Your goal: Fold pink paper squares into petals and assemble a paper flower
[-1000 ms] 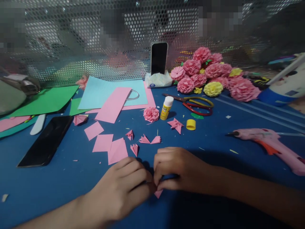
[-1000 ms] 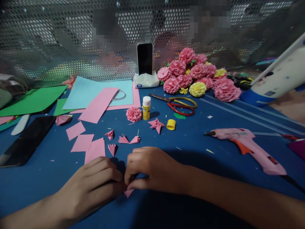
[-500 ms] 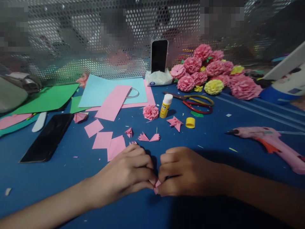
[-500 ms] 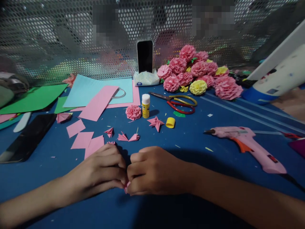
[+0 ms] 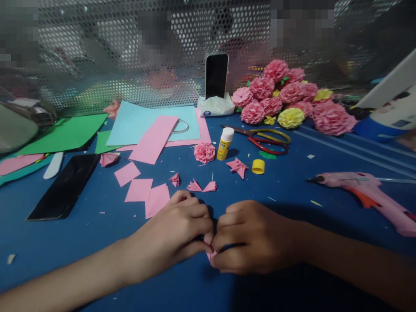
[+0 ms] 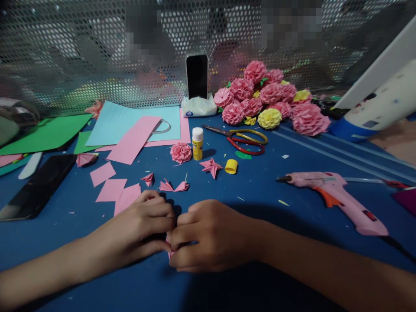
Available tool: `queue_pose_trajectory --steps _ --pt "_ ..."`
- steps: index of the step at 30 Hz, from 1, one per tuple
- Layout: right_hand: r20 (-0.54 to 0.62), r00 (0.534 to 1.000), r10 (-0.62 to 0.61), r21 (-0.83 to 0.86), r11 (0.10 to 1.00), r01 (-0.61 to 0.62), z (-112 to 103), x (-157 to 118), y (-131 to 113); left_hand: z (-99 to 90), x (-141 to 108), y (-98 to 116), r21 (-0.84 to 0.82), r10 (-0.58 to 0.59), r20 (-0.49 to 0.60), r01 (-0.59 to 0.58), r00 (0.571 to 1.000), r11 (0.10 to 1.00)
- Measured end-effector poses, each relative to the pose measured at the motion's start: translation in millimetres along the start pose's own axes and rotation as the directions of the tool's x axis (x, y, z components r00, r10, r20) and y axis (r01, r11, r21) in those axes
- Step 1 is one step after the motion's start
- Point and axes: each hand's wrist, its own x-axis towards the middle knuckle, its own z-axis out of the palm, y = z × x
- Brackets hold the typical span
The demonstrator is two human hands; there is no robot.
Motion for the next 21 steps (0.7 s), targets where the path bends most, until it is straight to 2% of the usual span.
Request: queue_pose_trajectory --steps 9,21 --pt "0.064 0.998 0.019 0.049 0.999 -0.023 -2.4 -1.5 -1.5 -1.9 0.0 2.4 0.016 -0.018 0.027 0.018 0.999 1.0" --pt "0.108 0.992 0.058 0.013 0.998 -0.06 -3.7 -0.3 -3.1 0.1 -2.1 4.3 0.073 -0.043 0.035 0.041 0.998 0.997"
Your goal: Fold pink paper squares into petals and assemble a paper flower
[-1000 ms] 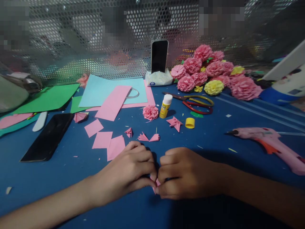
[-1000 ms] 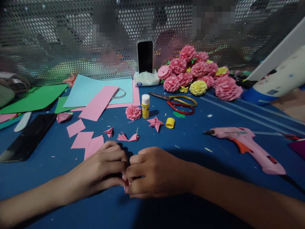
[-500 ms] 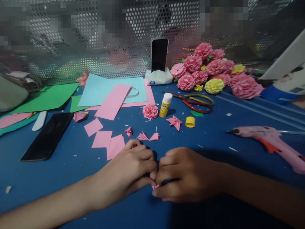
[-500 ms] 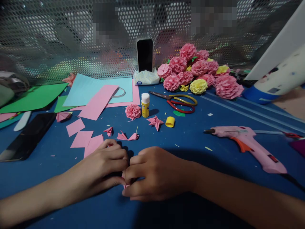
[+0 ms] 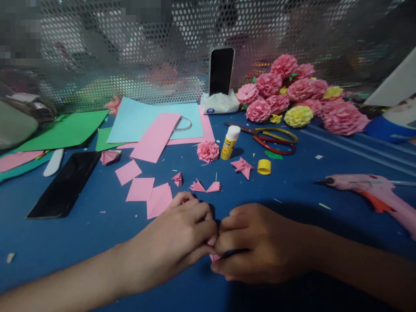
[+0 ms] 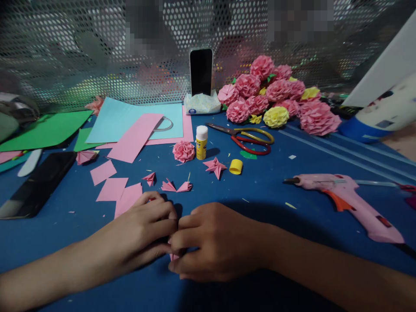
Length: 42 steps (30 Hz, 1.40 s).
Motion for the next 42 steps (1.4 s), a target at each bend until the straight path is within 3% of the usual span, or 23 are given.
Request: queue_pose_trajectory --steps 11,22,28,33,35,38,40,42 --pt "0.045 0.998 0.036 0.052 0.998 -0.039 -4 0 -1 1.8 3 -1 -0.015 0.015 -0.024 -0.016 1.0 1.0" --pt "0.166 0.986 0.024 0.07 0.997 -0.036 -13 10 -3 2.1 2 0 0.04 0.011 -0.036 -0.01 0.999 0.999" --pt "0.167 0.985 0.043 0.093 0.994 -0.059 -12 10 -2 8.9 3 2 0.132 0.019 -0.058 -0.011 0.998 0.991" --pt "0.143 0.989 0.033 0.128 0.991 -0.051 -10 5 0 -0.7 -5 3 0.152 0.004 -0.072 0.007 0.997 0.988" --pt "0.119 0.992 0.03 0.136 0.99 -0.046 -10 4 1 -5.8 -11 4 0.214 0.056 -0.141 -0.025 0.988 0.976" --pt "0.11 0.993 0.044 0.117 0.991 -0.057 -9 5 2 -6.5 -22 8 0.342 0.262 -0.231 -0.174 0.937 0.924" --pt "0.129 0.991 0.042 0.1 0.993 -0.056 -9 5 2 -1.8 -29 13 0.412 0.361 -0.207 -0.254 0.909 0.875" --pt "0.139 0.99 0.036 0.093 0.994 -0.049 -9 6 3 5.5 -34 16 0.494 0.381 -0.166 -0.258 0.91 0.83"
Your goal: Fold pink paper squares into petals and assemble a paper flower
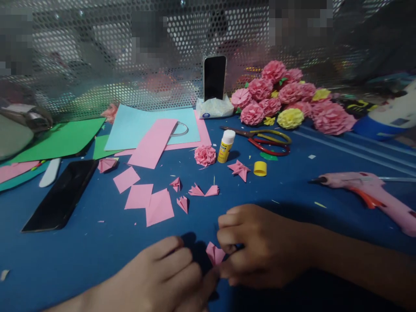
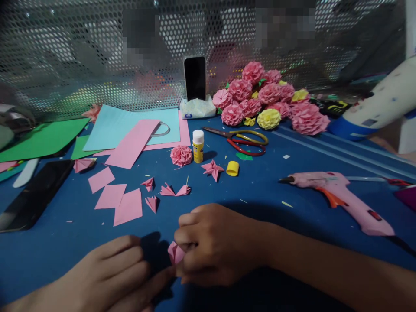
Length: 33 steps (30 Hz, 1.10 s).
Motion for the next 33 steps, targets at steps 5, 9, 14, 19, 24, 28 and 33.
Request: queue_pose_trajectory --steps 5,9,14,19,24,28,33 --pt "0.006 1.0 0.006 0.017 1.0 -0.006 0 -1 3 12.8 -10 7 0.103 -0.018 0.005 0.017 1.0 0.994" --pt "0.011 1.0 -0.008 0.048 0.999 0.007 0 -2 5 18.9 -13 5 0.199 -0.005 0.019 0.001 1.0 0.98" --pt "0.023 1.0 0.004 0.07 0.998 -0.005 -1 -1 6 21.8 -12 8 0.256 -0.023 0.0 0.023 1.0 0.967" --pt "0.043 0.999 0.023 0.082 0.996 -0.027 -1 1 6 23.7 -11 6 0.229 -0.038 -0.018 0.041 0.999 0.973" --pt "0.04 0.999 0.019 0.091 0.996 -0.023 0 0 6 25.4 -7 -1 0.036 -0.132 -0.068 0.134 0.989 0.99" --pt "0.033 0.999 0.012 0.093 0.996 -0.015 0 0 7 23.6 4 -6 -0.193 -0.282 -0.062 0.266 0.957 0.945" --pt "0.017 1.0 0.008 0.088 0.996 -0.009 2 1 8 22.1 15 -7 -0.463 -0.407 0.123 0.415 0.905 0.783"
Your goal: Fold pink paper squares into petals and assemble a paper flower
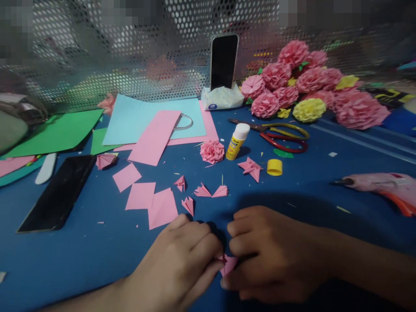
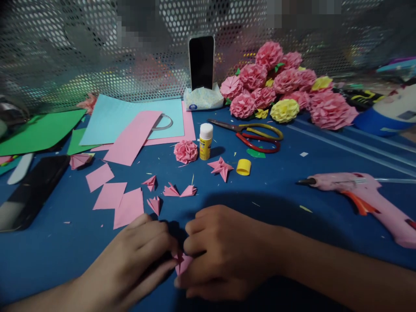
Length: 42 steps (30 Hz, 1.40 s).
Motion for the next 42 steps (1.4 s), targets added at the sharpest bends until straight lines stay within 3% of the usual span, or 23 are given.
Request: queue_pose_trajectory --steps 4,8,14,16,23,30,35,42 --pt "-0.025 1.0 -0.016 -0.016 1.0 0.015 2 1 -1 1.5 1 3 -0.104 -0.053 0.059 0.059 0.997 0.993" --pt "-0.032 0.999 -0.004 0.016 1.0 0.005 1 0 -1 0.3 3 3 -0.038 -0.041 0.113 0.045 0.993 0.998" --pt "-0.111 0.984 0.141 0.397 0.914 -0.086 -5 2 5 -4.5 7 0 0.057 -0.022 0.184 0.012 0.983 0.998" --pt "-0.121 0.98 0.155 0.432 0.897 -0.088 -7 3 6 -5.6 8 0 0.05 -0.031 0.203 0.022 0.979 0.999" --pt "-0.068 0.993 0.093 0.227 0.971 -0.075 -3 -1 3 -6.2 7 -2 0.088 -0.049 0.221 0.031 0.974 0.996" --pt "-0.038 0.995 0.093 0.16 0.983 -0.086 -1 -2 1 -9.0 6 0 0.098 -0.04 0.203 0.02 0.978 0.995" --pt "-0.016 0.993 0.119 0.164 0.98 -0.115 -1 -2 1 1.6 3 -1 0.263 0.017 0.112 -0.046 0.994 0.964" --pt "-0.012 0.992 0.129 0.178 0.976 -0.125 -1 -2 0 10.9 4 0 0.381 0.035 0.008 -0.036 0.999 0.924"
